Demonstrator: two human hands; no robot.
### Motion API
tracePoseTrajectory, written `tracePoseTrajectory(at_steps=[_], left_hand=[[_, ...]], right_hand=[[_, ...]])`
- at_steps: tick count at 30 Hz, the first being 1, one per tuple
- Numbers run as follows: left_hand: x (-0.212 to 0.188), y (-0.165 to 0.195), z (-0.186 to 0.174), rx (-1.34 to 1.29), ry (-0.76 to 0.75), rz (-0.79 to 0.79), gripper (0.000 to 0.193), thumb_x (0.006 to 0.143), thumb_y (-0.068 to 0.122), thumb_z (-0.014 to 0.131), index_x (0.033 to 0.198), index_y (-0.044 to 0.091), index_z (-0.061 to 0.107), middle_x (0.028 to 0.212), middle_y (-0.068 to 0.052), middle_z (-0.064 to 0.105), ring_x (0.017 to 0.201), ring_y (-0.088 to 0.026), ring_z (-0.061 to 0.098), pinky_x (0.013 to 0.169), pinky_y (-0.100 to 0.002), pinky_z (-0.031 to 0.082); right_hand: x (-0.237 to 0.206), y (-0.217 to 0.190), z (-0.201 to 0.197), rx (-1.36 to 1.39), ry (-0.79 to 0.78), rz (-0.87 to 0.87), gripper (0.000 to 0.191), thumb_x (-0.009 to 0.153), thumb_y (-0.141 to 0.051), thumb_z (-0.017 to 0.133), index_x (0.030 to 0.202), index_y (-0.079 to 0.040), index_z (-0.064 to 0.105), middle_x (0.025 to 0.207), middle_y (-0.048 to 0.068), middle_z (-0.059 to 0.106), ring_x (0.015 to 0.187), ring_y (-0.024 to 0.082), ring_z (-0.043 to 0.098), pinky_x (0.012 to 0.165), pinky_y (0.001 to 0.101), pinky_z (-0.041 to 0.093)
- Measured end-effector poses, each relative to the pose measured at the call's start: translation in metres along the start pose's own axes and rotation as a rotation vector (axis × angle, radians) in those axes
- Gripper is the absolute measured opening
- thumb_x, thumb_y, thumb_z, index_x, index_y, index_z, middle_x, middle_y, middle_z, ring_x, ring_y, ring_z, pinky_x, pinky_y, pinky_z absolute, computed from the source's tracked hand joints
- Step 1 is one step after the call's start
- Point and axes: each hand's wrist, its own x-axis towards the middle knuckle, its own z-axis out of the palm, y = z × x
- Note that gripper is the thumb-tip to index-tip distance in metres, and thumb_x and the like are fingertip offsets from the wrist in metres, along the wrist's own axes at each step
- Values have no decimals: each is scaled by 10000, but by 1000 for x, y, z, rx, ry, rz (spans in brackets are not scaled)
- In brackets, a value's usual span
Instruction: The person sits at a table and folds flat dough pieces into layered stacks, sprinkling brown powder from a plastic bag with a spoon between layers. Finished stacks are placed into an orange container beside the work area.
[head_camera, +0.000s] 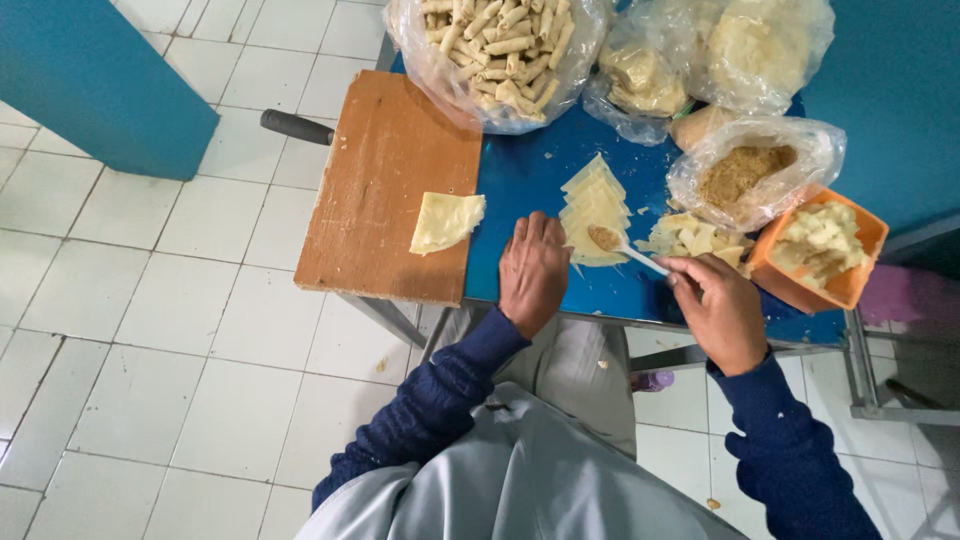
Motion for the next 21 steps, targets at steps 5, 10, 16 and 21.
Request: tracePoseTrajectory(at_steps=[5, 10, 16, 21], left_hand=[[-2, 0, 1, -1, 59, 8, 233, 837, 86, 695, 992, -19, 555, 1039, -188, 528, 993, -386, 528, 852, -475, 468], [-2, -1, 2, 61, 60, 4, 147, 870, 55, 664, 948, 8, 548, 993, -171, 531, 958, -367, 542, 823, -472, 474], [-3, 2, 3, 42, 69, 35, 122, 892, 22, 644, 951, 10, 538, 960, -157, 541, 928, -352, 547, 780, -467, 477], [-2, 4, -1, -24, 22, 71, 176, 877, 4, 638, 1013, -1, 526, 940, -167, 560, 899, -371, 557, 768, -478, 484]], right_hand=[[2, -1, 1, -294, 129, -359, 239, 953, -28, 671, 1176, -81, 735, 995, 70, 651, 936, 279, 633, 824, 414, 501], [-3, 10, -2, -515, 97, -488, 312, 937, -44, 707, 1246, -78, 736, 942, 48, 577, 911, 250, 606, 813, 411, 498], [-13, 23, -4, -629, 152, -541, 370, 911, -38, 729, 1269, -129, 749, 928, 23, 585, 876, 222, 598, 777, 399, 475], [-14, 27, 7, -558, 157, -527, 324, 939, -35, 722, 1256, -104, 737, 958, 21, 588, 908, 223, 608, 812, 402, 472]])
